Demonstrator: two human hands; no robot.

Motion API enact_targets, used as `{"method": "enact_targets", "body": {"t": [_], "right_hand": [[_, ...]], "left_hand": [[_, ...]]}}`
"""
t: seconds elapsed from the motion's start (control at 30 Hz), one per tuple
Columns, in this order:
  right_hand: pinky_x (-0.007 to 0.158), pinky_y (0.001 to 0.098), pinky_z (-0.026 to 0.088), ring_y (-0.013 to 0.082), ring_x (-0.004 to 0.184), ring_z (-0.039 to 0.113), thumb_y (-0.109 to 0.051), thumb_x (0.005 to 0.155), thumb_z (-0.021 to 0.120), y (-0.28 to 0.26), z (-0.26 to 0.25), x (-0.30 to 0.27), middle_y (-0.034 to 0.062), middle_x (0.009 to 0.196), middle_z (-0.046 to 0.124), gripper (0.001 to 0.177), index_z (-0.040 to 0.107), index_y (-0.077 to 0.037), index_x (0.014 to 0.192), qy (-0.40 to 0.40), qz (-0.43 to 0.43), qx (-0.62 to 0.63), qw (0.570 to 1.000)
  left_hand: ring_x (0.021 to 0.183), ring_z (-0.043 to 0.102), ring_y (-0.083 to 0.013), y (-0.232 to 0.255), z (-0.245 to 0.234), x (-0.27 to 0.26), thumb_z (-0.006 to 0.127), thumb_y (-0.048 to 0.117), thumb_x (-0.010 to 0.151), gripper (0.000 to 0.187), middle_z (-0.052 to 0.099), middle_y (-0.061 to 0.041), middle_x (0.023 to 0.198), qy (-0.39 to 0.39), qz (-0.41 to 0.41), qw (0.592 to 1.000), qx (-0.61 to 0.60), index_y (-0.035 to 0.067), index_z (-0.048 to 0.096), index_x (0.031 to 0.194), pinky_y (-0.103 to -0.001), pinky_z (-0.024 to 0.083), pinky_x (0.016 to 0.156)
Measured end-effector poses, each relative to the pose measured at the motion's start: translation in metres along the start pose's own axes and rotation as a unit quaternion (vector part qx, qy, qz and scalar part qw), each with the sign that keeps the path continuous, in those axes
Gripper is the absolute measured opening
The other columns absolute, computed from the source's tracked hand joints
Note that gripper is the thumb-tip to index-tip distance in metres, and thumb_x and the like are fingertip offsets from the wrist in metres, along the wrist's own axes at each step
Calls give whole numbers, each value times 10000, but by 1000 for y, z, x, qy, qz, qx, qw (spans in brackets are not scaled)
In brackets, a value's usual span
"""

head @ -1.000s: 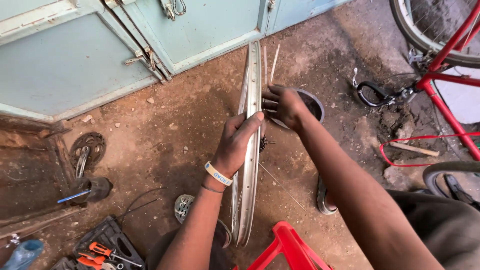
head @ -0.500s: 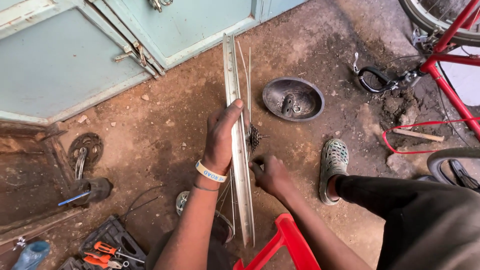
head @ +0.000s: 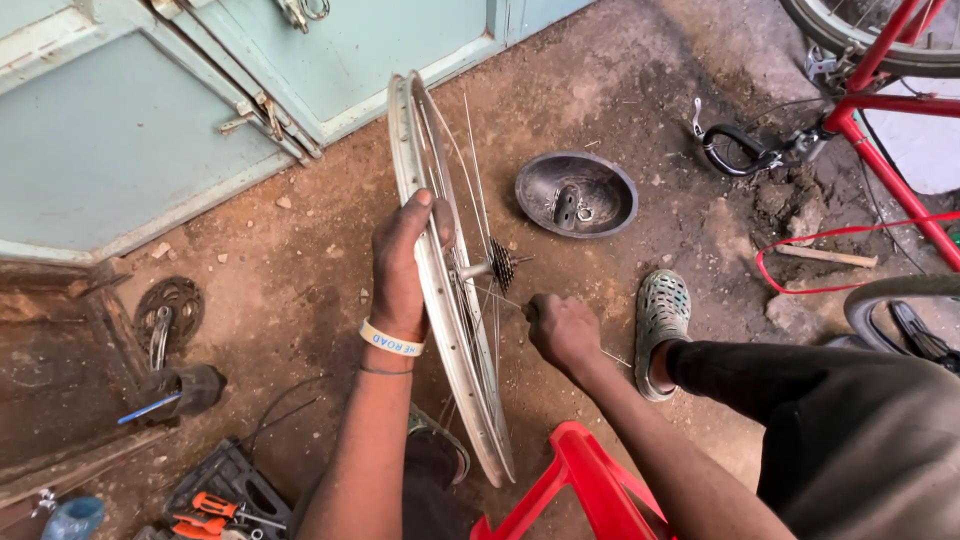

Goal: The person holds a bicycle wheel and uses a spoke wrench to tighten the spokes. They rotate the wheel to access different sections and continue adjusting the tension of the spokes.

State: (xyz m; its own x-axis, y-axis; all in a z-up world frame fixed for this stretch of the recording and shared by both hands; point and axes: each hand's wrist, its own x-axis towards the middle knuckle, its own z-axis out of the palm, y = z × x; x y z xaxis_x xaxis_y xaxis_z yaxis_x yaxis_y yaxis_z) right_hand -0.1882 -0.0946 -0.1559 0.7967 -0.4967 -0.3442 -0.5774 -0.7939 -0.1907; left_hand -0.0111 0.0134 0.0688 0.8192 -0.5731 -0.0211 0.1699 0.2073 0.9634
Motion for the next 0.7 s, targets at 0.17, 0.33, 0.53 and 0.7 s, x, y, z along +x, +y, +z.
{"method": "enact_targets", "body": {"t": [0.17,0.33,0.53,0.7], "right_hand": [[638,411,584,295,778,732,-342,908,557,-8,33,7,41,791,667,178,675,-208,909,-26,-32,-107,993],[743,479,600,328,927,746,-303,848,653,-3,51,27,107,951,746,229,752,-169,1005,-181,-58,-103,976],[483,320,608,198,486,739,-218,962,481,-46,-121,-22,93,605,747,313,755,-83,1032,-293,20,339,894],[642,384,646,263,784,767,-493,1058,428,-9,-116,8,176,981,776,600,609,19,1312,-377,90,572,723]], "left_hand": [[681,436,-132,-9,-3,4,507,426,1007,336,400,25,702,18,5,999,-41,167,528,794,-289,427,738],[602,389,-103,-4,-10,6,473,371,1014,317,367,42,632,17,18,996,-87,187,490,756,-234,399,680],[611,395,-132,11,4,-2,441,382,1028,359,380,22,619,-6,16,999,-39,175,498,740,-266,406,739],[617,410,-146,0,-2,7,439,424,1021,380,377,27,621,-39,5,999,-22,184,508,735,-296,426,776]]}}
